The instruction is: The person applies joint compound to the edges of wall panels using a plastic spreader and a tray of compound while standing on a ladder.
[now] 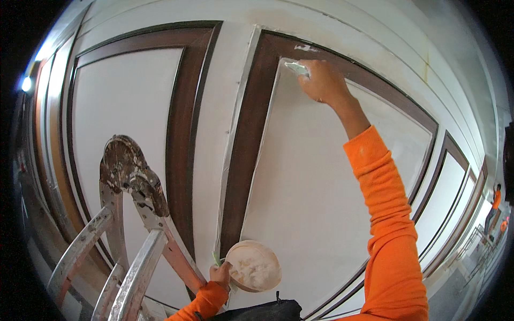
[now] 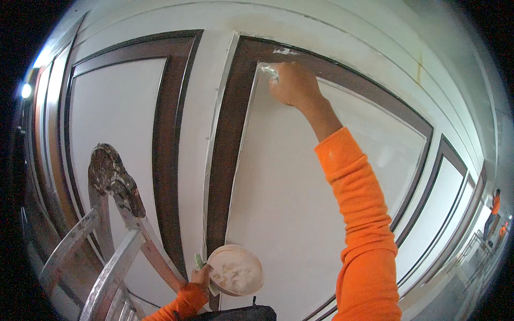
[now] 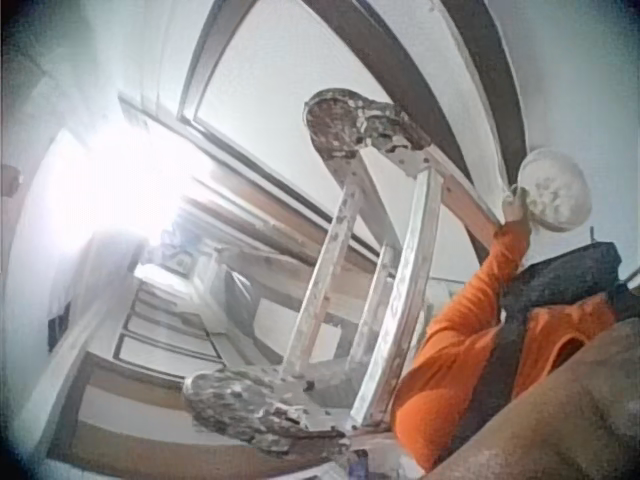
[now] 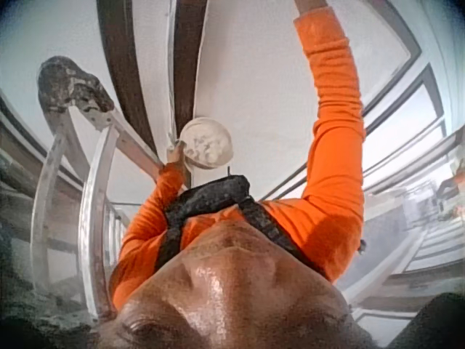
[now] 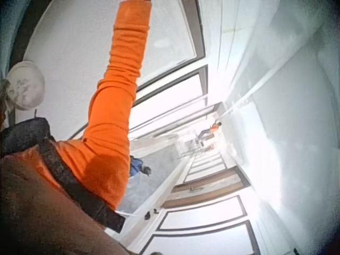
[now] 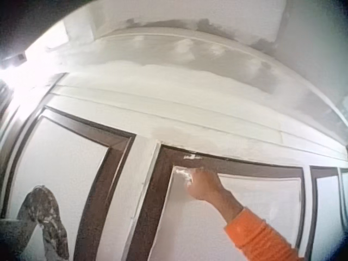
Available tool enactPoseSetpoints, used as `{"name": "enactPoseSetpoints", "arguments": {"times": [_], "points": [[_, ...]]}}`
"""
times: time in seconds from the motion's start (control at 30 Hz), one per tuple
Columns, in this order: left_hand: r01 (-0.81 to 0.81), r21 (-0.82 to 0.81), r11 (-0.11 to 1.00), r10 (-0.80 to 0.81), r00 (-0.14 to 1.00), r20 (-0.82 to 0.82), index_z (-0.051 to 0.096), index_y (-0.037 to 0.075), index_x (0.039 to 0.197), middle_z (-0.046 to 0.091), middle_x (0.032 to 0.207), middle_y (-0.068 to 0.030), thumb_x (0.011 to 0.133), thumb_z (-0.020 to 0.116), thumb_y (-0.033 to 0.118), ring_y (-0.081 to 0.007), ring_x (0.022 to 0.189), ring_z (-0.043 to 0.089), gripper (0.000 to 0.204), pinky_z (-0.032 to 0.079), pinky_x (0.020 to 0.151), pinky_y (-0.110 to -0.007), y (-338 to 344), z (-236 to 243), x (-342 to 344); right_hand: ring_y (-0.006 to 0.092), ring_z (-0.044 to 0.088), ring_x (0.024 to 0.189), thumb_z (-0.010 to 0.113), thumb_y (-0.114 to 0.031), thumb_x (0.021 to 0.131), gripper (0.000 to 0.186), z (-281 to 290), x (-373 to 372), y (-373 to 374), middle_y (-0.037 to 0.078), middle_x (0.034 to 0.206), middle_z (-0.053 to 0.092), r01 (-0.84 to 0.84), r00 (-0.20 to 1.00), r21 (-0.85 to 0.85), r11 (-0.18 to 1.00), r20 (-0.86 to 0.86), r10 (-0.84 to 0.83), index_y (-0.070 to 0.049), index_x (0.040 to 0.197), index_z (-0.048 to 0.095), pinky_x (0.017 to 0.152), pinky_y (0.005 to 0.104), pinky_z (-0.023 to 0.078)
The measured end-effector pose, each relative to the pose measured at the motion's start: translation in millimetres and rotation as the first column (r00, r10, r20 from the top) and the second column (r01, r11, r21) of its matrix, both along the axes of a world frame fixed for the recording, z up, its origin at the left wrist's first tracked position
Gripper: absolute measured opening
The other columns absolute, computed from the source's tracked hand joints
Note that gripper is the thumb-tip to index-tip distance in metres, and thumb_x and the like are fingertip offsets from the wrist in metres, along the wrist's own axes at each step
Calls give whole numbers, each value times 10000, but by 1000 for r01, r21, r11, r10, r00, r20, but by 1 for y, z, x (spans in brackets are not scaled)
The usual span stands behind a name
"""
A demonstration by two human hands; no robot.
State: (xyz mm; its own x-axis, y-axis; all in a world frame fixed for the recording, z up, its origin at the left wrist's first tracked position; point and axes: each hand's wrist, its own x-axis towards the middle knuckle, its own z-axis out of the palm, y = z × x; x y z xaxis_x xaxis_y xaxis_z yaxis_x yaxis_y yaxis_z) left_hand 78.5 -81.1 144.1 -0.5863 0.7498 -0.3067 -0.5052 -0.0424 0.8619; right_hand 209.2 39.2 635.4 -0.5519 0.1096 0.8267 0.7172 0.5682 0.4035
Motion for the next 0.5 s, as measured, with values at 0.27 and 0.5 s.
{"name": "enactPoseSetpoints", "arguments": {"times": [0.27,0.5], "points": [[181,-5,984,-180,980,-87,579,-70,841,591,744,-119,728,605,188,-238,623,588,283,471,576,-366,6,-25,-6,375,611,770,510,-172,758,353,-19,-8,11,197,821,644,89,970,23,996,224,-92,-118,1078,647,734,447,489],[353,-142,925,-370,922,-116,573,-27,879,567,779,-95,763,582,277,-218,662,554,326,463,621,-349,22,-61,-22,278,644,759,535,-144,742,301,-58,33,-22,229,798,624,-218,967,-497,840,5,254,17,978,630,723,351,495]]}}
